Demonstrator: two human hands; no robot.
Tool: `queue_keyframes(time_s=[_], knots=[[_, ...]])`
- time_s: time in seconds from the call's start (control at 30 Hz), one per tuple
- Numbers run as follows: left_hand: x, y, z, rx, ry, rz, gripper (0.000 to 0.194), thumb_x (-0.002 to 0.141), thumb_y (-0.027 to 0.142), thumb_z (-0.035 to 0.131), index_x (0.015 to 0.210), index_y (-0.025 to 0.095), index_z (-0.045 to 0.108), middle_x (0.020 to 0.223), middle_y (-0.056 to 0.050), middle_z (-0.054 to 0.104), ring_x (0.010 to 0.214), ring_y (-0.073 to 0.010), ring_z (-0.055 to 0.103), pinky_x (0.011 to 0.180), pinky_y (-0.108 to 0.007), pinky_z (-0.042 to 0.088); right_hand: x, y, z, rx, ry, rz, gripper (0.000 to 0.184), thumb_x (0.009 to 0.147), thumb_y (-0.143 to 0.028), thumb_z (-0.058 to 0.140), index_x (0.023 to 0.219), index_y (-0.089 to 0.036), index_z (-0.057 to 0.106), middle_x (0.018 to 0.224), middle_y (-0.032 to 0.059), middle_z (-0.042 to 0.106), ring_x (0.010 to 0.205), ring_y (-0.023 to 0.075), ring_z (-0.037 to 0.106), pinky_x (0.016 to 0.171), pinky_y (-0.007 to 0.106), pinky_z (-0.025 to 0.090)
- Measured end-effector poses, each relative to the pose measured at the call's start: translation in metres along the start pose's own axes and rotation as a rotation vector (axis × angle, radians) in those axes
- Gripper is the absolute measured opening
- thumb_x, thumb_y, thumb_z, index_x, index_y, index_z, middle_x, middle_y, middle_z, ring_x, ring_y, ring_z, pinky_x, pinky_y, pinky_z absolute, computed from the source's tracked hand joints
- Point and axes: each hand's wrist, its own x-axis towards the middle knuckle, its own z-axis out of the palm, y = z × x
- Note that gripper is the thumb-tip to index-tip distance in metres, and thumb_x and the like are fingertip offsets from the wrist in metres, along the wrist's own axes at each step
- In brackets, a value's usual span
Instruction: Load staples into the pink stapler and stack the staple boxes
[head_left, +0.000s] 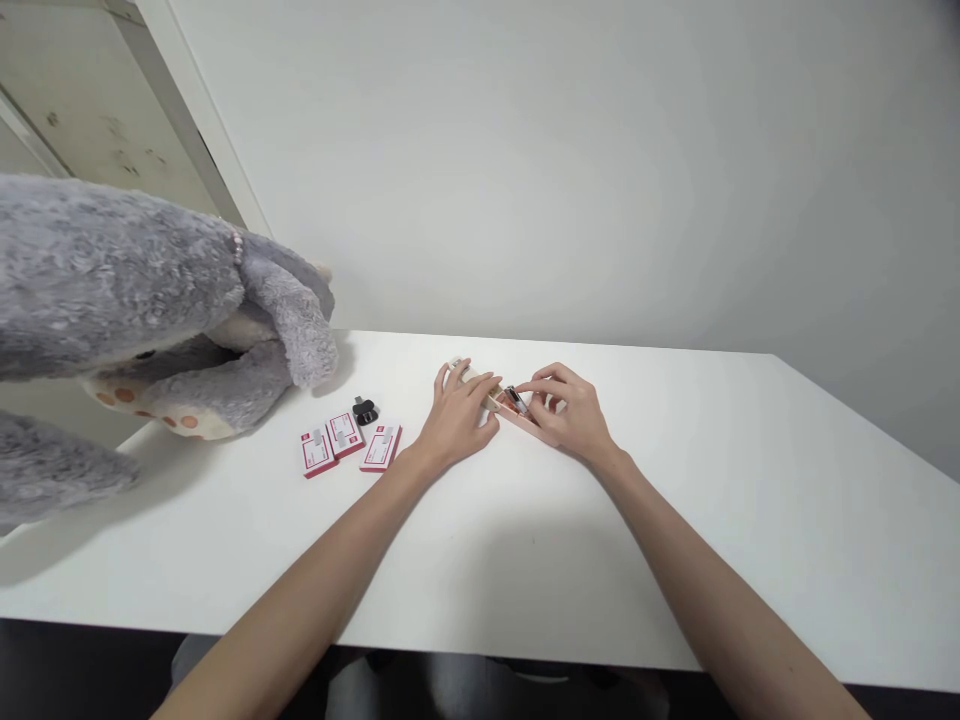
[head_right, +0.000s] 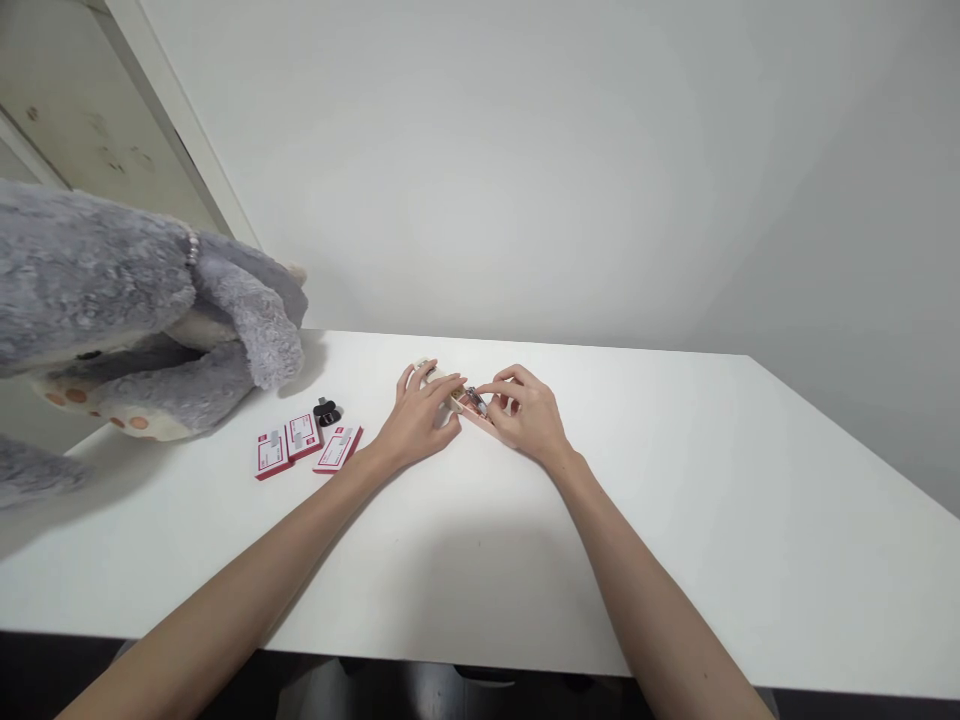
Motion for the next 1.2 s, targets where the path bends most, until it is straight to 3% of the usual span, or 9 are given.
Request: queue_keyframes(time_s=[0.17,0.3,0.5,0.6,0.73,0.83,1.0,1.2], knots=[[0.0,0.002,-0.001,-0.003,-0.011,-0.008,0.053,0.089,0.024,0.056,0.142,0.024,0.058,0.147,-0.006,0.063,0.155,-0.0355,0.029,0.129,-0.063,0.014,0.0,0.0,0.0,0.003,-0.081,0.003,0.019,0.087,-0.032,0.07,0.101,-0.033,0.083,0.103,0.0048,0.068,0.071,0.0165,0.062,0.063,0.033,0.054],[0.0,0.002,-0.001,0.004,-0.011,-0.006,0.051,0.089,0.025,0.055,0.14,0.024,0.059,0.146,-0.006,0.063,0.155,-0.0352,0.029,0.129,-0.061,0.014,0.001,-0.001,-0.001,0.043,-0.066,-0.002,0.016,0.086,-0.029,0.071,0.095,-0.03,0.083,0.103,0.0048,0.068,0.068,0.0157,0.061,0.061,0.033,0.052],[0.001,0.001,-0.001,0.03,0.03,-0.04,0.057,0.087,0.022,0.056,0.143,0.019,0.053,0.155,-0.011,0.052,0.155,-0.0374,0.026,0.128,-0.062,0.017,0.004,-0.003,-0.003,0.177,-0.074,0.127,0.023,0.088,-0.022,0.058,0.096,-0.026,0.08,0.102,0.0046,0.073,0.078,0.0176,0.068,0.065,0.031,0.054],[0.001,-0.001,0.0,0.041,0.047,-0.105,0.057,0.086,0.02,0.054,0.143,0.013,0.049,0.157,-0.016,0.048,0.156,-0.039,0.024,0.127,-0.063,0.021,0.005,-0.003,-0.003,0.199,-0.148,0.196,0.023,0.087,-0.031,0.065,0.106,-0.026,0.077,0.101,0.0044,0.074,0.084,0.0191,0.068,0.068,0.031,0.054],[0.0,-0.002,0.0,0.066,0.048,-0.116,0.059,0.085,0.013,0.049,0.145,0.011,0.046,0.157,-0.018,0.047,0.155,-0.0386,0.025,0.127,-0.062,0.023,0.004,-0.001,-0.003,0.222,-0.252,0.275,0.038,0.083,-0.045,0.076,0.117,-0.028,0.073,0.103,0.004,0.074,0.082,0.0181,0.065,0.072,0.032,0.054],[-0.002,-0.001,0.001,0.085,0.057,-0.105,0.062,0.084,0.011,0.049,0.146,0.011,0.044,0.16,-0.019,0.042,0.157,-0.0386,0.022,0.127,-0.063,0.022,0.004,0.001,-0.004,0.237,-0.296,0.302,0.047,0.079,-0.046,0.081,0.122,-0.03,0.072,0.106,0.0037,0.073,0.082,0.0177,0.064,0.074,0.032,0.055],[-0.011,0.009,0.002,0.127,0.115,-0.153,0.064,0.084,0.012,0.051,0.147,0.012,0.042,0.164,-0.022,0.034,0.16,-0.0412,0.013,0.126,-0.07,0.016,0.003,0.0,-0.007,0.271,-0.296,0.336,0.044,0.078,-0.046,0.082,0.118,-0.029,0.074,0.109,0.0038,0.073,0.081,0.0162,0.062,0.075,0.032,0.055],[-0.04,0.033,-0.012,0.226,0.124,-0.213,0.052,0.089,0.019,0.053,0.14,0.011,0.048,0.164,-0.023,0.034,0.16,-0.0428,0.013,0.128,-0.069,0.01,0.001,-0.002,-0.008,0.282,-0.266,0.333,0.045,0.077,-0.051,0.084,0.115,-0.028,0.076,0.11,0.0058,0.075,0.092,0.0201,0.067,0.082,0.035,0.055]])
